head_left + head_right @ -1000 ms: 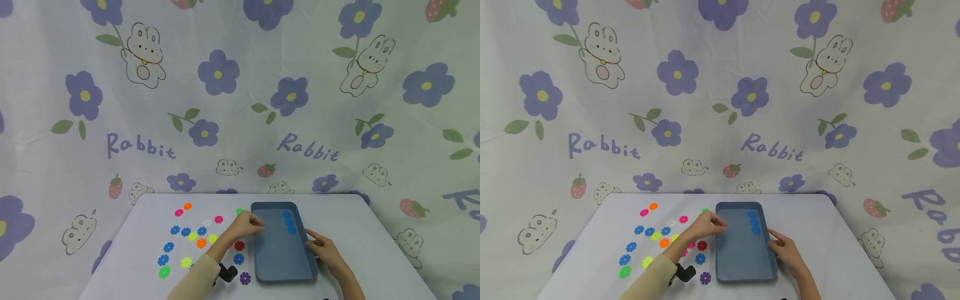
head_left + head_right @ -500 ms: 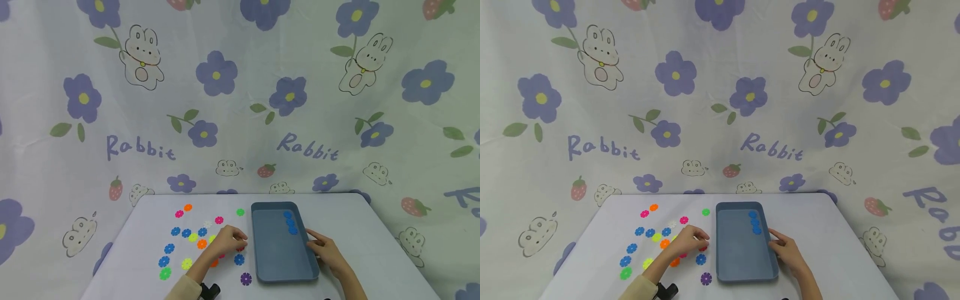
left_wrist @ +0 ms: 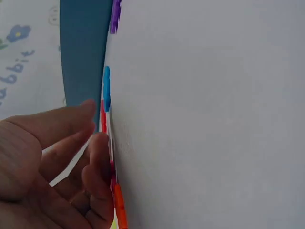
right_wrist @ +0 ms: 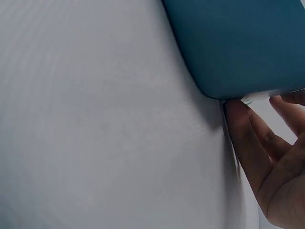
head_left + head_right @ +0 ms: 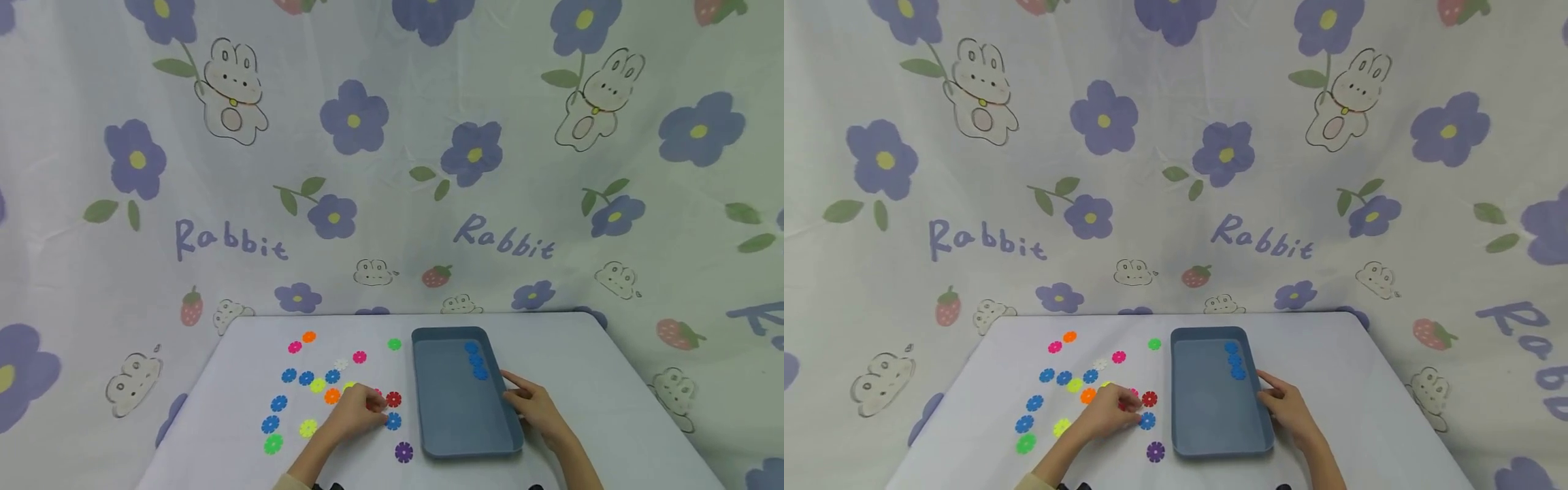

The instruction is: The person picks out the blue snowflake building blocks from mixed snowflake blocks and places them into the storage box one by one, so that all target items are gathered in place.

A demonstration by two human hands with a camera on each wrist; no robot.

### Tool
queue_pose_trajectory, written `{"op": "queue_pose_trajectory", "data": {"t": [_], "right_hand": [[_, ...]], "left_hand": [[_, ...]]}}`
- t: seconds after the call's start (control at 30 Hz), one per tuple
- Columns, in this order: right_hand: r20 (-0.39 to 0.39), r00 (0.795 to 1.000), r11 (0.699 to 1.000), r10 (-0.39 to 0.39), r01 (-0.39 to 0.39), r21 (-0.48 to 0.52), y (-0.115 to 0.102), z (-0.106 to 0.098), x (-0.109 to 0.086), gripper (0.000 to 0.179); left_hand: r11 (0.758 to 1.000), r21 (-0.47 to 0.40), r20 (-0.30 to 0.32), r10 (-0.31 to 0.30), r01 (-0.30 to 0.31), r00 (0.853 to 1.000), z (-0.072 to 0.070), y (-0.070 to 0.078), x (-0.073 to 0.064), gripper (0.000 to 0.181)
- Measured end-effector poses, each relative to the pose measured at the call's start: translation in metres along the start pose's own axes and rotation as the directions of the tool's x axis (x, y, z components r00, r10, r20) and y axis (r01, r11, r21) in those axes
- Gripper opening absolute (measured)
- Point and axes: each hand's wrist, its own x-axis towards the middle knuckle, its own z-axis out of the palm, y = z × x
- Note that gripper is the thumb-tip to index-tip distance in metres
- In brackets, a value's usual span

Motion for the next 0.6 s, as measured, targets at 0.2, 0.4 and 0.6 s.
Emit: {"op": "queue_pose_trajectory", "data": {"t": [0.2, 0.4, 0.6], "right_hand": [[-0.008, 1.000, 1.000, -0.007, 0.007, 0.010, 0.002, 0.001, 0.001, 0.051], [-0.008, 1.000, 1.000, -0.006, 0.006, 0.005, 0.002, 0.001, 0.001, 0.051], [-0.006, 1.000, 1.000, 0.002, -0.002, 0.008, 0.002, 0.000, 0.001, 0.051]], "left_hand": [[1.000, -0.006, 0.014, -0.017, 0.017, 1.000, 0.001, -0.001, -0.005, 0.021], [0.998, 0.043, 0.044, -0.050, 0.048, 0.998, 0.004, 0.005, -0.006, 0.024], [0.994, 0.092, 0.047, -0.055, 0.050, 0.997, 0.006, 0.009, -0.005, 0.026]]}}
